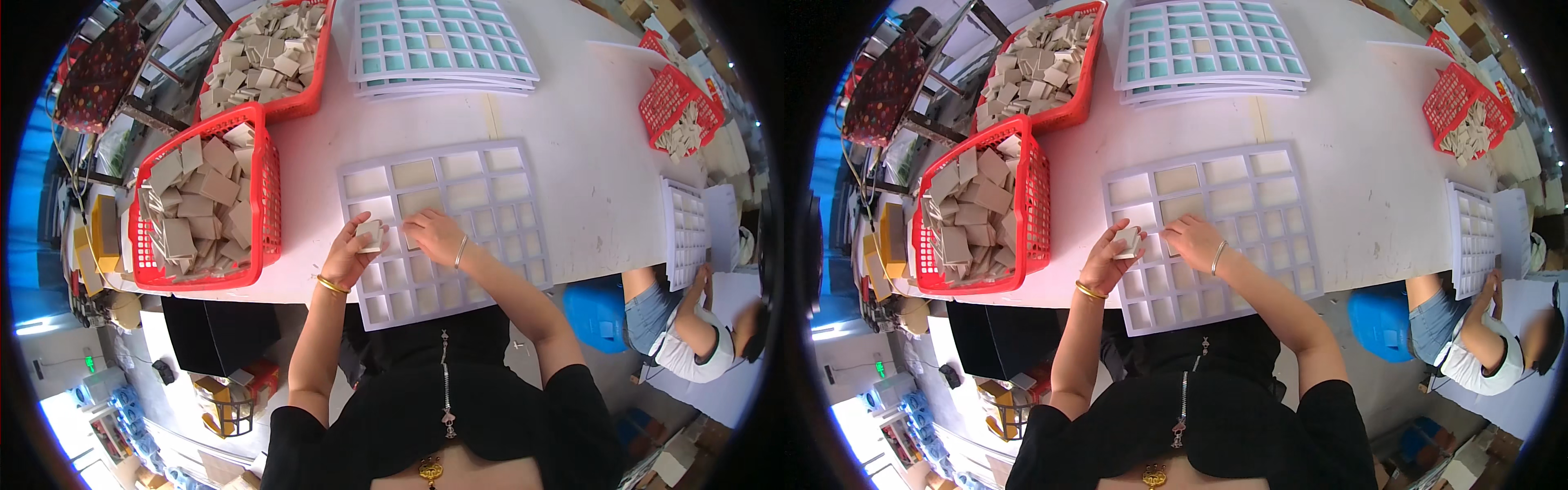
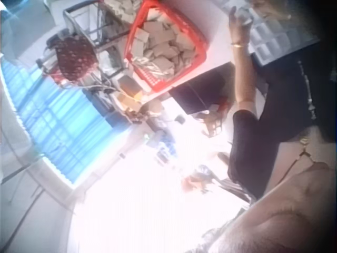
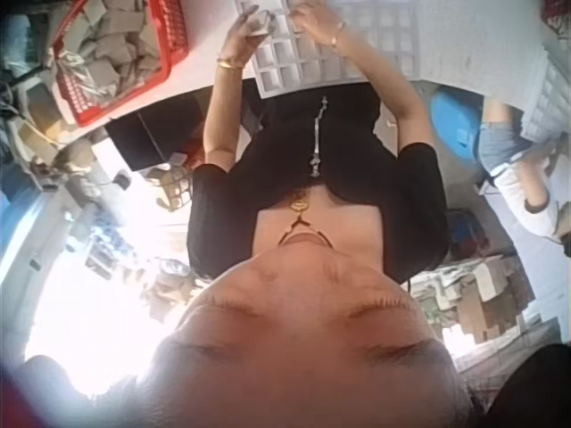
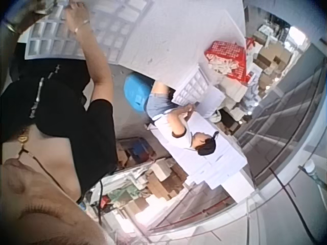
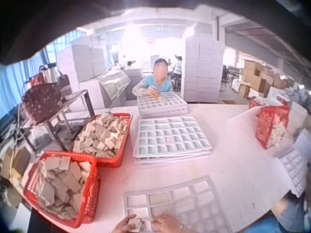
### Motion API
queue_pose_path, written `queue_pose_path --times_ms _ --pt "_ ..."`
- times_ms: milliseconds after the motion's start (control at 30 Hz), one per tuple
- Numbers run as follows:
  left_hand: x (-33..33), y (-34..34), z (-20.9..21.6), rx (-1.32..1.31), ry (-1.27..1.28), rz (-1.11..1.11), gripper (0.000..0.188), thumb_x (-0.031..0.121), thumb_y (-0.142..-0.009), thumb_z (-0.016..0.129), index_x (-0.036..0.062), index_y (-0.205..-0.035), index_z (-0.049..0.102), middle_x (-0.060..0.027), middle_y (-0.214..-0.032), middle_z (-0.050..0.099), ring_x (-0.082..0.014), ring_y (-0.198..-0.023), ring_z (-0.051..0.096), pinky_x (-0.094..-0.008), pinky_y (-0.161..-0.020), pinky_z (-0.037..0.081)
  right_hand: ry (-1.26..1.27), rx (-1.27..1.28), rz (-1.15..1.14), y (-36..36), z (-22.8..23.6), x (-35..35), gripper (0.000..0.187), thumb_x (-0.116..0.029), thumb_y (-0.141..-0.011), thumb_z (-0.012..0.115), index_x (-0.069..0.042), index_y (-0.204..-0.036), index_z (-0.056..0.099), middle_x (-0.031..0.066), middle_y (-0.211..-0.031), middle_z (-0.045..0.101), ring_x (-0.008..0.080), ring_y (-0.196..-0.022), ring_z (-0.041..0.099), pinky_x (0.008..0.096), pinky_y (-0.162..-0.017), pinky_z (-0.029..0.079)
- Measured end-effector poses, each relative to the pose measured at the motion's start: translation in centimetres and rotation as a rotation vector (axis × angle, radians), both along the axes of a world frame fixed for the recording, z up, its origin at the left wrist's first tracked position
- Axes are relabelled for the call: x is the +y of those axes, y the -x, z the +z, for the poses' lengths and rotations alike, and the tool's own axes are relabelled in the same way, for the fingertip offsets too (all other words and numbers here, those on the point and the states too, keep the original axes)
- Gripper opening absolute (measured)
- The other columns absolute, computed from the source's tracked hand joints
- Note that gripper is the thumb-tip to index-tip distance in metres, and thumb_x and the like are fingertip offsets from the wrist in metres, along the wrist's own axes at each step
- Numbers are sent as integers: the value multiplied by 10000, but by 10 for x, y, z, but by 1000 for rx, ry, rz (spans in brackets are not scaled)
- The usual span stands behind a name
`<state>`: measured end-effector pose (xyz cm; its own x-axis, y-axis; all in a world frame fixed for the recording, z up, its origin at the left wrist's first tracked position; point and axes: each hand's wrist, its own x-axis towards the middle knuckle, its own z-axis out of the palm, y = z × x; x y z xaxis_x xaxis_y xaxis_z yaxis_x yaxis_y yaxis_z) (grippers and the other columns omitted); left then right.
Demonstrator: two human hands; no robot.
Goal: The person picks small rectangular blocks from red baskets and places them into the compartments of a white grid tray. The person repeats this process, filling the tray slots one by one with the blocks.
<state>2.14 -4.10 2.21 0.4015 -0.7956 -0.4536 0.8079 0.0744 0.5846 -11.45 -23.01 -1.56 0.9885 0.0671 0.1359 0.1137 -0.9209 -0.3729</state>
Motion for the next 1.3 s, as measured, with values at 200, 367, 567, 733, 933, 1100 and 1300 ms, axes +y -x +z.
queue_pose_path --times_ms 200,367,567,733,933,1100,1300 --pt "5 15 -8 -38 35 21 454 29 -884 583 12 -1286 376 -161 -1195 538 -269 -1117 564 -386 -899 524 -63 11 -23 12 2 2 463 -73 -794 606 -109 -1245 510 74 -1114 623 233 -1080 553 439 -1004 368" --pt "3 27 4 -331 -90 -158 420 75 -860 637 2 -1230 451 -124 -1052 612 -207 -968 618 -317 -765 543 -589 -56 -275 14 33 5 389 -106 -828 634 -86 -1206 543 63 -1022 637 180 -931 606 365 -868 464" --pt "-15 48 6 -433 -112 -298 383 128 -870 644 1 -1187 471 -109 -1001 621 -198 -954 628 -323 -699 553 -1062 88 -396 16 39 3 255 -144 -841 672 -38 -1060 596 39 -853 644 83 -688 586 259 -646 494" --pt "-4 51 0 16 -133 -107 385 157 -911 596 18 -1231 434 -129 -1057 590 -235 -906 653 -331 -694 564 -1005 23 -481 49 31 -22 211 -143 -811 673 -20 -969 609 67 -789 653 129 -679 618 269 -624 496" --pt "14 55 -12 -206 -243 -134 362 137 -932 536 -10 -1242 420 -128 -1016 602 -226 -824 667 -329 -636 585 -734 186 -397 82 19 -8 154 -97 -786 660 -43 -920 607 71 -786 628 169 -646 608 297 -614 489" --pt "12 59 -14 -225 -299 -2 350 123 -933 522 -17 -1239 427 -114 -962 595 -229 -757 663 -328 -663 570 -353 -114 -334 80 8 5 93 -83 -782 645 -56 -860 602 82 -825 572 233 -616 584 334 -599 483" --pt "10 74 -13 -349 -203 -128 316 55 -917 494 -15 -1217 425 -103 -926 600 -196 -738 655 -325 -667 556 -658 -93 -466 69 29 18 205 -140 -793 677 -53 -970 621 71 -802 597 158 -607 578 279 -574 467"
